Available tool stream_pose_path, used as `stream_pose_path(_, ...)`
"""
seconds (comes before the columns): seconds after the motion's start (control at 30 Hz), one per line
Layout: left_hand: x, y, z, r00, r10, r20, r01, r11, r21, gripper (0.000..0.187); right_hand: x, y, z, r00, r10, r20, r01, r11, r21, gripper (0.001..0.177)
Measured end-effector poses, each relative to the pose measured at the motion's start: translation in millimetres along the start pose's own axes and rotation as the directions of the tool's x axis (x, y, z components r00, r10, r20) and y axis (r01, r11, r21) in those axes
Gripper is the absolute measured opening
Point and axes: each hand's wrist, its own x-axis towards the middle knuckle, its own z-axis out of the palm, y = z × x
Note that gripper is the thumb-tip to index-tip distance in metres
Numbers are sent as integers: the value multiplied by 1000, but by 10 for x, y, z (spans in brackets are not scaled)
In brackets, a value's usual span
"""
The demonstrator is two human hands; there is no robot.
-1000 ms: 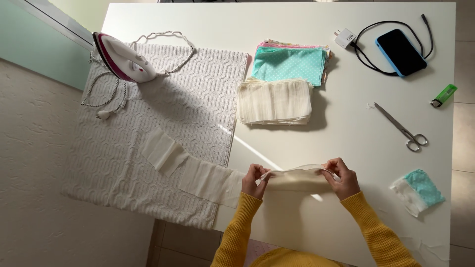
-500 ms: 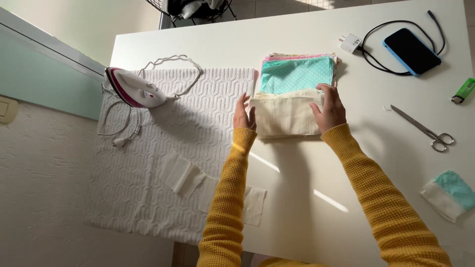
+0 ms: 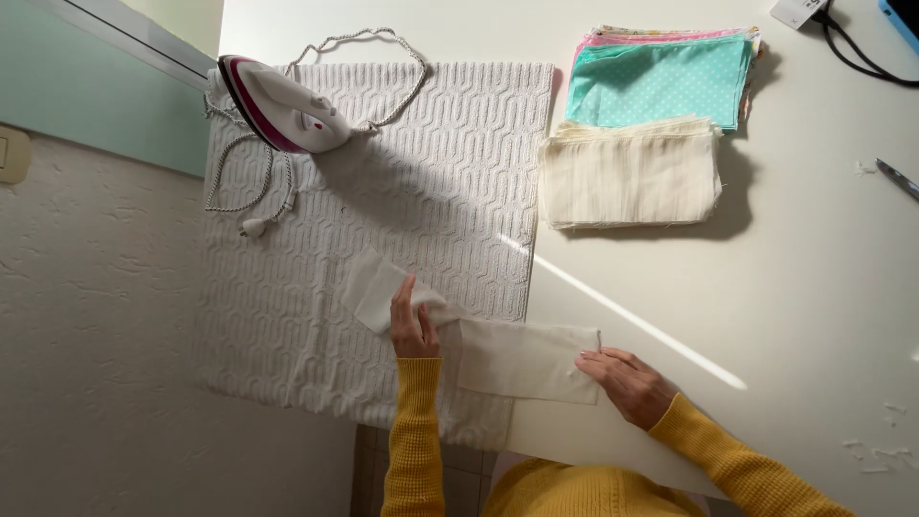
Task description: The recorder is cutting fabric strips into smaller rectangular pieces using scissors on a workshop table.
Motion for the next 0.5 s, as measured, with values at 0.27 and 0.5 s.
stream_pose_path(0.27, -894, 772, 423, 999, 42, 26, -38, 990, -136, 36, -666, 549, -990, 995, 62, -75, -79, 966, -246, 29)
stream_pose_path(0.5, -1534, 1901, 1013, 798, 384, 464, -350, 923, -161, 49, -1125, 705, -1325, 991, 116, -73, -133, 942, -307, 23)
